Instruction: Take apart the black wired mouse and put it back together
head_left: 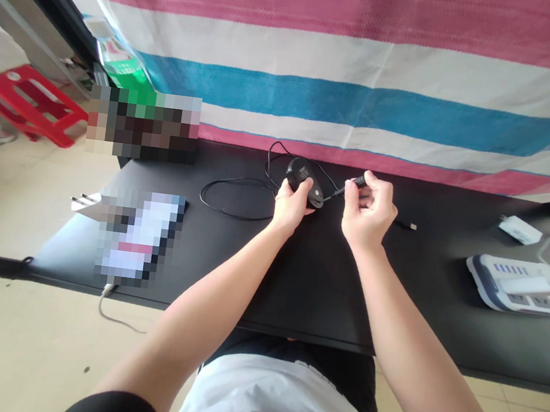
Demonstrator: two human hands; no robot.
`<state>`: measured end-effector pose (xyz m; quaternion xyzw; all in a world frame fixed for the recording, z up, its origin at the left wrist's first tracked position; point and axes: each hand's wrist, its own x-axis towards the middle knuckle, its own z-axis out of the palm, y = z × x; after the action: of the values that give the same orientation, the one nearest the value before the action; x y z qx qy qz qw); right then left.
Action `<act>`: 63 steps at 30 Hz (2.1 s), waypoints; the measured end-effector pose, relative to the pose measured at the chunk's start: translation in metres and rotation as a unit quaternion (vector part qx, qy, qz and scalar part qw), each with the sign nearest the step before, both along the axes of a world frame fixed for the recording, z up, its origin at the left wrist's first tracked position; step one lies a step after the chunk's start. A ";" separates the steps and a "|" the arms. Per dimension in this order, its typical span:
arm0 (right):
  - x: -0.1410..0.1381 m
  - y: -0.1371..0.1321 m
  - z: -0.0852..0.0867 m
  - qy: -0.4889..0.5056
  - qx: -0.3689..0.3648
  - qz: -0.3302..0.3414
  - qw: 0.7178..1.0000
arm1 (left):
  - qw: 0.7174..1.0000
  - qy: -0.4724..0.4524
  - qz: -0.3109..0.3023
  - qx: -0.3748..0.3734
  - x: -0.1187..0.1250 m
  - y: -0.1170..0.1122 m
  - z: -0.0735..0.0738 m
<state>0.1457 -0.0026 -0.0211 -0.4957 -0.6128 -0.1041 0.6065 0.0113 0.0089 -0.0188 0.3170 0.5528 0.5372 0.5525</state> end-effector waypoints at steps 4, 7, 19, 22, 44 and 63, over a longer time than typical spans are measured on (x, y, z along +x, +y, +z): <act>-0.001 -0.001 -0.001 -0.001 0.003 0.020 1.000 | 1.000 -0.003 -0.002 -0.003 0.000 0.000 0.000; -0.001 -0.001 -0.002 -0.004 -0.003 0.031 1.000 | 1.000 -0.004 -0.002 -0.003 0.000 0.000 0.001; 0.003 0.001 -0.004 -0.012 -0.024 0.024 0.999 | 1.000 -0.008 0.000 0.001 0.000 0.000 0.000; 0.003 0.001 -0.003 -0.012 -0.013 0.018 1.000 | 1.000 -0.008 0.001 0.003 0.000 0.001 -0.001; 0.002 0.001 -0.001 -0.009 0.011 0.005 1.000 | 1.000 -0.001 -0.001 -0.002 0.000 -0.001 0.001; 0.002 0.002 -0.002 0.025 0.005 0.041 0.999 | 1.000 0.000 -0.001 0.003 0.000 0.000 0.000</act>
<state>0.1479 -0.0007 -0.0229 -0.4697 -0.6167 -0.0694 0.6279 0.0116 0.0091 -0.0190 0.3191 0.5506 0.5383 0.5524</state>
